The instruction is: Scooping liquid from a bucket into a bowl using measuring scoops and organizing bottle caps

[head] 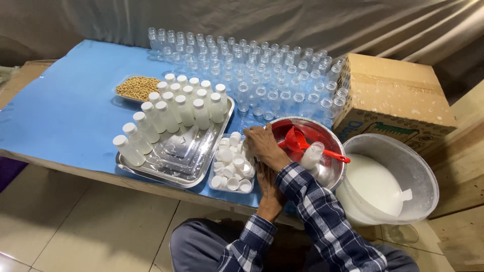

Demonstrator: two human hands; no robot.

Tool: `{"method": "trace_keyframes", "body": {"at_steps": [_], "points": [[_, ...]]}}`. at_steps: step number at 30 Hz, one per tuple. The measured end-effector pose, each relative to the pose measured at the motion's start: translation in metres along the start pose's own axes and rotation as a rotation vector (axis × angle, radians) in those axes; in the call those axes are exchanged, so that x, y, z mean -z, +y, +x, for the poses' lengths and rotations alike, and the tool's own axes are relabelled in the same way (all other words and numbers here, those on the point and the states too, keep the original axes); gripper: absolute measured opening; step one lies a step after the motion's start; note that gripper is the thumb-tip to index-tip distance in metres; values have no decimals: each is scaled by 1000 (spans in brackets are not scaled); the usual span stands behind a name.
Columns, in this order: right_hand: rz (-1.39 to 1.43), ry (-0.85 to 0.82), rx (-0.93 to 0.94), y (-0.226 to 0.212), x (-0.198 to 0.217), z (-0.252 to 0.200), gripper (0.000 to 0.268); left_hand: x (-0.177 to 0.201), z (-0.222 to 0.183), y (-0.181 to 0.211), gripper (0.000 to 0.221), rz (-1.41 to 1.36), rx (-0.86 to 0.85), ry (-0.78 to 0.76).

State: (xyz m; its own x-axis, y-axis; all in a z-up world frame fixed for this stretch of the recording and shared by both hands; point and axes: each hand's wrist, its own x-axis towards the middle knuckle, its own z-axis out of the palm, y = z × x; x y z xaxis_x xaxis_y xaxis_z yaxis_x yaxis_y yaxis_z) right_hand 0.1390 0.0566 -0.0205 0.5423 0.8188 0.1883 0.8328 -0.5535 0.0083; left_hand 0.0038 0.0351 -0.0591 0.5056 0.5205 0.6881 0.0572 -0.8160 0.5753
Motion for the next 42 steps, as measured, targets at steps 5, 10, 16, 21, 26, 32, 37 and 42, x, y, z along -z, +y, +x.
{"method": "trace_keyframes", "body": {"at_steps": [5,10,16,21,26,32,37,42], "points": [[-33,20,-9,-7,0,4,23,7,-4,-13,34,-45,33,-1],[-30,-10,12,7,-16,8,23,29,-21,-99,33,-107,65,2],[7,143,140,9,-12,3,19,45,-38,-114,32,-182,89,-15],[31,90,142,9,-3,6,22,52,-41,-119,31,-227,116,-10],[47,58,108,9,-8,7,39,65,-37,-118,30,-271,132,-5],[11,117,103,11,-29,10,36,48,-3,-34,29,-328,143,-18],[-88,190,118,9,-23,7,27,18,38,52,28,-388,140,-24],[45,101,54,4,-6,1,39,20,39,65,27,-436,182,-37]]}}
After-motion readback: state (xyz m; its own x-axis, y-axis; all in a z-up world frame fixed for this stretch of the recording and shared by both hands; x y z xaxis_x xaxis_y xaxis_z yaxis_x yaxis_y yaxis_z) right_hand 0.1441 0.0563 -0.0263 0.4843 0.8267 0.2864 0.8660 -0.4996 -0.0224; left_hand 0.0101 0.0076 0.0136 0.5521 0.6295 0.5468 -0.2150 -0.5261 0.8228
